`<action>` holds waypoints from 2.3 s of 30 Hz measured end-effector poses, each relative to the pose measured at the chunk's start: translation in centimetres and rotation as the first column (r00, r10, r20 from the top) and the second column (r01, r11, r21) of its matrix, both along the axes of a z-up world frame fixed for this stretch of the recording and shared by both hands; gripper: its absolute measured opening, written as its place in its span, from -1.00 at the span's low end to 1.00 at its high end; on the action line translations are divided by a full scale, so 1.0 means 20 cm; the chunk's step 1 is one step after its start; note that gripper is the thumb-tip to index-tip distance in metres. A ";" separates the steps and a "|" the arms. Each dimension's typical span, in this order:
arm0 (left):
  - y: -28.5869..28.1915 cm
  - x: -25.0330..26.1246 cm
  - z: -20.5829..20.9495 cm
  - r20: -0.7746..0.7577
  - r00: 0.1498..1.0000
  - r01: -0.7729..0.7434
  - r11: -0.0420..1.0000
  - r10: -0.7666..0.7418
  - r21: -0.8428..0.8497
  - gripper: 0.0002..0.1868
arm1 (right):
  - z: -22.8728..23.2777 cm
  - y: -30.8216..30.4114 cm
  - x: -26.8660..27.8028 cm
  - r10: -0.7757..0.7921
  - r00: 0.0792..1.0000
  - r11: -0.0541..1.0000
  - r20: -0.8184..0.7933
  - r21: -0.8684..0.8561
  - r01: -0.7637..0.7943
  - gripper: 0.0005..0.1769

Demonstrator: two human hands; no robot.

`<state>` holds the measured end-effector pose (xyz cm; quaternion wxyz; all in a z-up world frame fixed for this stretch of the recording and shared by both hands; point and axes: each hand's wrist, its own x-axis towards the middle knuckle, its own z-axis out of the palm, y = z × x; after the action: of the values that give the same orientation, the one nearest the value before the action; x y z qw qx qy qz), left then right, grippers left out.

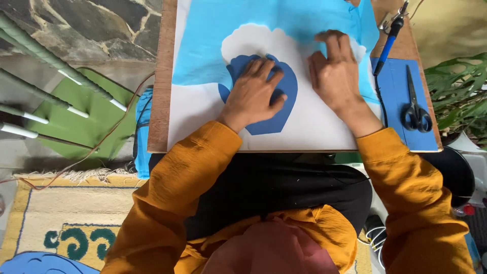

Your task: Cutting out decorative shapes from blue fabric using a heat-cutting tool and a template.

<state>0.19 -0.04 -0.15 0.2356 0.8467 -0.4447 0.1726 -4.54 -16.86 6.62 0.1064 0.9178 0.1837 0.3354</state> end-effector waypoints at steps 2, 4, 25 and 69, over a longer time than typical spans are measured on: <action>0.01 0.01 0.01 -0.133 0.991 -0.019 0.991 0.002 -0.131 -0.64 | 0.02 0.04 -0.03 0.047 0.992 0.990 -0.115 0.139 -0.031 -0.86; 0.01 0.05 -0.03 -0.257 0.966 -0.052 0.967 -0.015 -0.251 -0.68 | 0.06 0.12 -0.10 0.108 0.971 0.958 -0.212 0.282 -0.045 -0.62; 0.52 -0.66 0.16 -0.897 -0.071 -0.033 0.899 -0.437 -0.436 -0.34 | 0.09 0.20 -0.76 0.106 0.967 0.769 -0.232 0.636 0.068 -0.80; 0.36 -1.18 -0.17 -0.586 -0.015 -0.319 0.559 -0.810 -0.765 -0.78 | -0.76 0.28 -1.78 0.177 0.886 -0.504 -0.429 0.733 0.456 -0.06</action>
<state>-23.35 7.16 -3.47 0.8246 0.4009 -0.2036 -0.3433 -40.18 -11.23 -8.59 -0.7180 0.6049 -0.3206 0.1257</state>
